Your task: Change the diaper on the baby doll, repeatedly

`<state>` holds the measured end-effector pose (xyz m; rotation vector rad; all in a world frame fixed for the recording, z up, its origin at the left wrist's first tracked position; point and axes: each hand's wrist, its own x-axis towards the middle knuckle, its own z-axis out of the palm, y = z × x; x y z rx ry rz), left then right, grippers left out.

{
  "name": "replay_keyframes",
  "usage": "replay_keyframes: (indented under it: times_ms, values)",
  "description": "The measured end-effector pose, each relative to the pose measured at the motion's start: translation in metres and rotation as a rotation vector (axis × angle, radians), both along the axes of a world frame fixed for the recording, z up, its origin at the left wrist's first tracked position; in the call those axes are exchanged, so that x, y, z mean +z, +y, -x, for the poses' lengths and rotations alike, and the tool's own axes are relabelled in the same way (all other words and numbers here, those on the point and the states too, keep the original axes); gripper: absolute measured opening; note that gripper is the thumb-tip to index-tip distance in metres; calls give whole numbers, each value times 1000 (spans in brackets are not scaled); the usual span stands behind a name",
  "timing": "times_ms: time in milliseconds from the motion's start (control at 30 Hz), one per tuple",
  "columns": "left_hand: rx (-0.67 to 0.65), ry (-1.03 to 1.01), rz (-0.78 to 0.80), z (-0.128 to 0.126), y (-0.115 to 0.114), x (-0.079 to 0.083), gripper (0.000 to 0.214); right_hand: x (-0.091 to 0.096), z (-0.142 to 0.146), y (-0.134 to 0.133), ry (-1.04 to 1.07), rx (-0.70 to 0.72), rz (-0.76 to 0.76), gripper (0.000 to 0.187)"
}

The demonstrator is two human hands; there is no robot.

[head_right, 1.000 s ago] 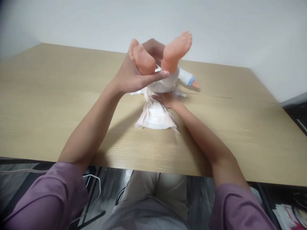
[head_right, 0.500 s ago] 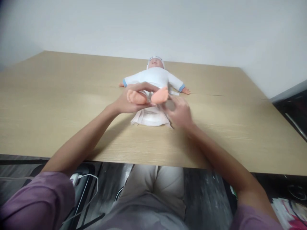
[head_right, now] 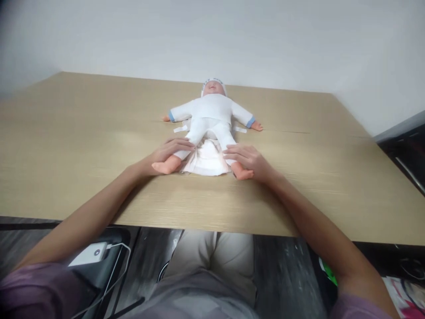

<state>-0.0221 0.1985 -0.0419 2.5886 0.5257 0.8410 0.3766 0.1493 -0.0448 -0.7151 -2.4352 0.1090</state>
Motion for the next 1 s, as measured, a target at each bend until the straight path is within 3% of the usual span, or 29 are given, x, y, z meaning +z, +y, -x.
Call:
replay_keyframes:
  times_ms: [100, 333, 533, 667, 767, 900, 1000]
  values:
    - [-21, 97, 41, 10, 2, -5, 71, -5, -5, 2, -76, -2, 4, 41]
    - [-19, 221, 51, 14, -2, 6, 73, 1, -3, -4, -85, -26, 124, 43]
    - [-19, 173, 119, 13, -3, 4, 45, -5, -9, -1, 36, 21, 281, 43]
    - [-33, 167, 206, 8, -9, 13, 41, -5, -10, 3, 114, 23, 363, 44]
    - [41, 207, 224, -2, -20, 21, 44, 3, -6, 0, 117, -6, 382, 45]
    - [234, 283, 178, -21, -36, 19, 73, 11, 9, -16, 17, -136, 333, 46]
    - [300, 292, 75, -31, -42, 8, 61, 5, 25, -31, -104, -225, 188, 68]
